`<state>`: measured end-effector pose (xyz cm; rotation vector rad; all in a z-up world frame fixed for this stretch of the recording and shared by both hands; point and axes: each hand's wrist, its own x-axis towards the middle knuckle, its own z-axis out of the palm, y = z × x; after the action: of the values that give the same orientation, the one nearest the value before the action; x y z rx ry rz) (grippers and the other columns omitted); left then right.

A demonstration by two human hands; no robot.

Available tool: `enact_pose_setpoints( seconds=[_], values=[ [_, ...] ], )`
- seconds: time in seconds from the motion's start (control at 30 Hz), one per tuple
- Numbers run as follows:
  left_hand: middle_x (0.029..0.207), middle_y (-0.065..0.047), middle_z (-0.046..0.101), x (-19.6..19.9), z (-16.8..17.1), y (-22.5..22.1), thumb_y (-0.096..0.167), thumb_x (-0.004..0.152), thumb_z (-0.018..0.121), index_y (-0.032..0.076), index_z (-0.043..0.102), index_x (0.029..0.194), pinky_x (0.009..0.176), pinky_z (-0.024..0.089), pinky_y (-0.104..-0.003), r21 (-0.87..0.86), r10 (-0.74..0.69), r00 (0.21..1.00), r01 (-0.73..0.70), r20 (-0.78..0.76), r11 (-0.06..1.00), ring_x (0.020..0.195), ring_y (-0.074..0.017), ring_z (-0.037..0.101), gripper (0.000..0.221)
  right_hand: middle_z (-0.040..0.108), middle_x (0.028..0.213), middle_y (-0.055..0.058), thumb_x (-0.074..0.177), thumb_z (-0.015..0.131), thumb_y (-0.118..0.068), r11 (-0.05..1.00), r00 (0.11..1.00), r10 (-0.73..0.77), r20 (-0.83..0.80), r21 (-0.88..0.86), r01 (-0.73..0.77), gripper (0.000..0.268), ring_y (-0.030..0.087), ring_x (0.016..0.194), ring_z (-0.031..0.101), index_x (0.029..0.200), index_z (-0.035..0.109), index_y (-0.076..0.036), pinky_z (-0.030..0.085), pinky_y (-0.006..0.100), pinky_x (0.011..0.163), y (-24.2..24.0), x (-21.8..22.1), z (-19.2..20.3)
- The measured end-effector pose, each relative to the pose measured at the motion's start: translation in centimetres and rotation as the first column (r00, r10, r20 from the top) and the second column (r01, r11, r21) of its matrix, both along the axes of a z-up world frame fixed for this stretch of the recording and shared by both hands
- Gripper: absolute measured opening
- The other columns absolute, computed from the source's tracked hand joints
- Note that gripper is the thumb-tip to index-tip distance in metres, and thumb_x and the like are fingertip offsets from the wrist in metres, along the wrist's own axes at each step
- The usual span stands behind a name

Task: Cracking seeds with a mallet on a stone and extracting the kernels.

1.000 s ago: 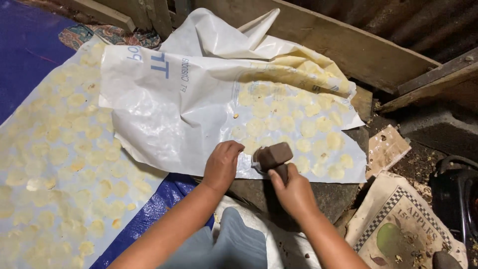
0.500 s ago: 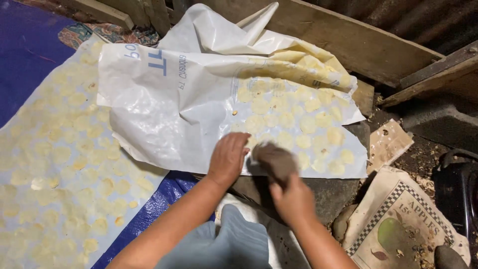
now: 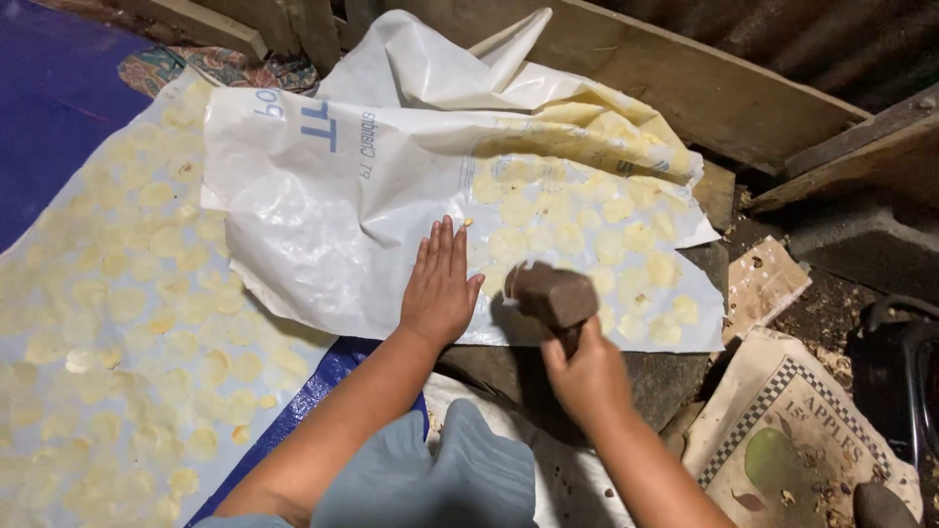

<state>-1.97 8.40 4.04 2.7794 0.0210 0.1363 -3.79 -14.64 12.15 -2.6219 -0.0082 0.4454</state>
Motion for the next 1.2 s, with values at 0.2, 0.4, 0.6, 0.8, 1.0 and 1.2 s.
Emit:
enact_pose_setpoints(
  seconds=[0.2,0.4,0.6,0.8,1.0,1.2],
  values=[
    [0.165,-0.032,0.023,-0.2,0.3,0.4,0.043,0.107,0.039,-0.007,0.023,0.158,0.129,0.008,-0.05,0.002,0.008,1.0,-0.008,-0.009,1.0,0.156,-0.0417,0.019,0.074,0.073,0.092,0.03,0.095,0.057,-0.05,0.99,0.981,0.134,-0.138,-0.03,-0.14,0.051,0.049,0.094,0.073,0.113,0.062,-0.003,0.059,0.056,0.073,1.5,3.4,1.6],
    [0.165,-0.031,0.023,0.3,-1.4,-0.1,0.038,0.103,0.043,-0.013,0.027,0.154,0.127,0.011,-0.047,0.072,0.03,0.992,-0.039,0.119,0.997,0.157,-0.0371,0.017,0.074,0.075,0.086,0.021,0.092,0.062,-0.03,0.994,0.997,0.072,0.039,-0.086,-0.068,0.048,0.037,0.067,0.075,0.129,0.053,-0.001,0.061,0.046,0.057,0.2,-0.2,-0.9],
    [0.163,-0.036,0.022,-1.7,-1.7,-1.9,0.036,0.103,0.044,-0.017,0.028,0.152,0.127,0.011,-0.05,0.066,0.032,0.99,-0.041,0.138,0.997,0.156,-0.0421,0.016,0.073,0.074,0.08,0.019,0.093,0.06,-0.045,0.997,0.992,0.054,-0.111,-0.057,-0.061,0.041,0.037,0.067,0.07,0.1,0.062,-0.005,0.053,0.045,0.065,0.7,1.0,3.6],
    [0.149,-0.025,0.048,-1.5,2.2,-1.2,0.016,0.098,0.061,-0.003,0.043,0.147,0.115,0.038,-0.05,-0.201,0.173,0.974,-0.141,0.147,0.969,0.139,-0.0393,0.046,0.056,0.075,0.092,0.021,0.091,0.061,-0.039,0.978,0.997,0.073,-0.039,-0.191,-0.079,0.054,0.04,0.075,0.075,0.133,0.049,-0.006,0.059,0.049,0.064,-2.9,-1.8,-4.9],
    [0.109,-0.001,0.065,1.6,1.3,0.4,0.011,0.088,0.073,0.009,0.075,0.112,0.086,0.052,-0.036,-0.388,0.117,0.953,0.001,0.28,0.922,0.101,-0.0222,0.062,0.024,0.075,0.101,0.021,0.093,0.057,-0.042,0.98,0.987,0.063,-0.146,-0.18,-0.089,0.063,0.041,0.085,0.075,0.146,0.041,-0.011,0.059,0.05,0.073,-1.7,-1.2,-1.8],
    [0.102,0.001,0.066,1.8,1.0,-1.0,0.013,0.09,0.072,0.013,0.079,0.101,0.083,0.053,-0.035,-0.411,0.056,0.969,0.05,0.242,0.91,0.095,-0.0201,0.062,0.013,0.076,0.088,0.021,0.093,0.059,-0.044,0.975,0.988,0.089,-0.122,-0.191,-0.111,0.054,0.041,0.074,0.074,0.13,0.05,-0.007,0.055,0.051,0.068,-2.0,-0.9,-1.8]
  ],
)
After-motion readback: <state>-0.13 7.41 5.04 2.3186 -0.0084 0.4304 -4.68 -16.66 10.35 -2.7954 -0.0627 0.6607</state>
